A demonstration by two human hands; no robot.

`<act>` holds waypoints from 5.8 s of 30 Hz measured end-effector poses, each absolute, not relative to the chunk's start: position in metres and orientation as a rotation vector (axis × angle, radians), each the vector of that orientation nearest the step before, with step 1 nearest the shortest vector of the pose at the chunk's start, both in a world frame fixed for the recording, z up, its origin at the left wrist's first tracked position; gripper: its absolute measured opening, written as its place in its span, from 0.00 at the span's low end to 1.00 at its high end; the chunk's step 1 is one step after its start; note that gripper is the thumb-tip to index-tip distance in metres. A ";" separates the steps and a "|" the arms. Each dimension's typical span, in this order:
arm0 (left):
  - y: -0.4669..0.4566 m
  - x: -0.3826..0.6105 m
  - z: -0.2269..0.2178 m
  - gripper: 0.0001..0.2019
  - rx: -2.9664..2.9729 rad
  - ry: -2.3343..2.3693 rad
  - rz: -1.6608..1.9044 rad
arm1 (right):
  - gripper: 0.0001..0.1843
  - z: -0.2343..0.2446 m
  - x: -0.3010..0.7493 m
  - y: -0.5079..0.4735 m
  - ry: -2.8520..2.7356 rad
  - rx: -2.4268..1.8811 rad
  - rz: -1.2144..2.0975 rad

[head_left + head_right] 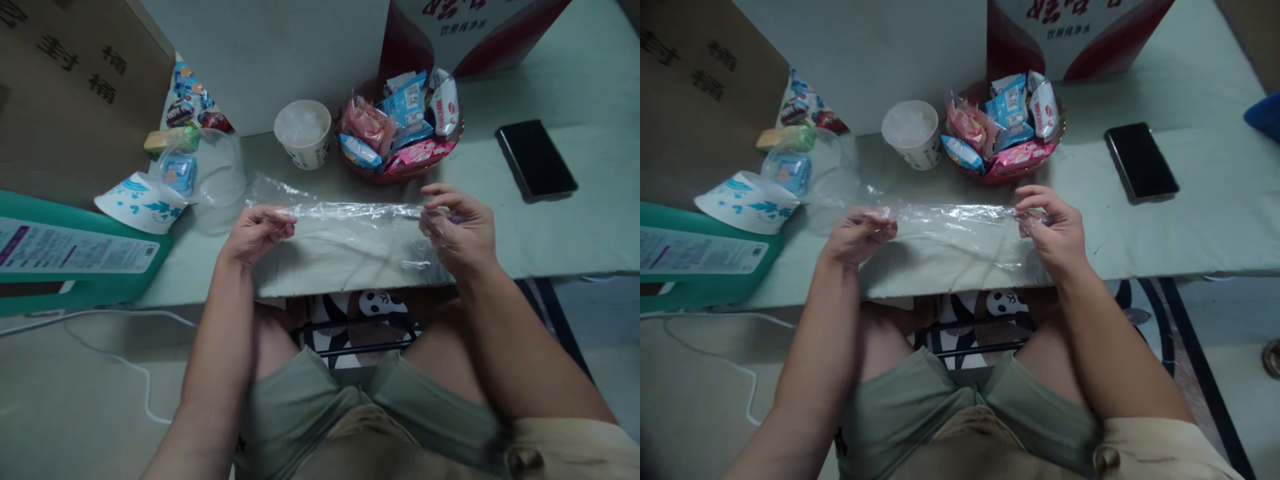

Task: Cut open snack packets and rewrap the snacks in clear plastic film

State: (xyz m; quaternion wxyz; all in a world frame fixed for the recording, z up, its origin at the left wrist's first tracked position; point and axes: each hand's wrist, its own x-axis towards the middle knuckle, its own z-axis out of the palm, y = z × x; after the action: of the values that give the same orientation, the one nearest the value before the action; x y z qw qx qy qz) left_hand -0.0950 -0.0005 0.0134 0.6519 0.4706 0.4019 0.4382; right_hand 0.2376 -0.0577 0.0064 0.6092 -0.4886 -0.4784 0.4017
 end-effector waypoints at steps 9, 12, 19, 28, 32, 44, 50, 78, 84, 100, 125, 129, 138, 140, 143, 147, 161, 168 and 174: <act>0.003 -0.097 0.009 0.13 1.138 1.000 0.957 | 0.06 -0.002 0.245 -0.043 -0.786 -1.099 1.101; 0.006 -0.092 0.010 0.26 1.079 0.984 1.058 | 0.14 -0.003 0.244 -0.044 -0.800 -1.107 1.120; 0.004 -0.090 0.005 0.10 1.347 1.103 1.317 | 0.26 -0.007 0.238 -0.046 -1.122 -1.275 0.866; -0.013 -0.098 0.021 0.18 1.323 1.199 1.010 | 0.08 -0.003 0.238 -0.049 -1.322 -1.326 0.925; -0.018 -0.098 0.022 0.19 1.273 1.170 0.980 | 0.12 0.003 0.234 -0.052 -1.225 -1.289 1.003; -0.011 -0.097 0.024 0.27 1.049 1.062 0.875 | 0.18 0.003 0.245 -0.058 -1.418 -1.409 0.849; -0.018 -0.073 0.025 0.32 1.092 0.867 0.587 | 0.26 0.007 0.196 -0.064 -1.488 -1.020 1.726; -0.025 -0.032 0.007 0.12 0.928 1.016 0.703 | 0.13 0.008 0.186 -0.059 -1.239 -1.319 1.225; -0.021 -0.037 0.001 0.25 0.845 0.831 0.678 | 0.11 0.005 0.188 -0.059 -1.354 -1.299 1.167; -0.023 -0.034 0.001 0.28 1.071 0.964 0.809 | 0.15 0.000 0.193 -0.055 -1.420 -1.194 1.374; -0.014 -0.042 -0.014 0.25 1.482 1.151 0.951 | 0.31 -0.011 0.208 -0.053 -1.710 -0.923 0.783; -0.012 -0.042 -0.011 0.11 1.585 1.175 0.998 | 0.31 -0.007 0.204 -0.055 -1.837 -1.021 0.745; -0.007 -0.039 -0.007 0.20 1.022 0.997 1.129 | 0.11 -0.008 0.210 -0.061 -2.223 -1.096 0.633; -0.007 -0.039 -0.005 0.27 1.003 0.996 1.153 | 0.10 -0.009 0.207 -0.060 -2.019 -1.136 0.610; -0.011 -0.039 0.001 0.33 1.035 0.987 1.116 | 0.24 -0.015 0.201 -0.053 -1.601 -1.184 0.814; -0.022 -0.041 0.006 0.36 1.111 0.971 0.996 | 0.35 -0.019 0.191 -0.048 -1.293 -1.124 1.332; -0.022 -0.038 0.007 0.13 0.991 1.020 0.587 | 0.17 -0.005 0.193 -0.053 -1.223 -1.184 1.427; -0.018 -0.043 0.001 0.20 0.944 0.938 0.767 | 0.16 -0.003 0.197 -0.052 -1.186 -1.128 1.366; -0.017 -0.032 -0.006 0.31 0.872 0.740 0.648 | 0.12 0.003 0.193 -0.057 -1.263 -1.041 1.495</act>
State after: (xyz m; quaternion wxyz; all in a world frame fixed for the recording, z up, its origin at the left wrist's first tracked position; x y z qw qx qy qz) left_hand -0.0324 -0.0172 -0.0062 0.7916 0.4054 0.3439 0.3013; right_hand 0.1925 -0.0565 0.0028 0.4463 -0.4204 -0.5098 0.6035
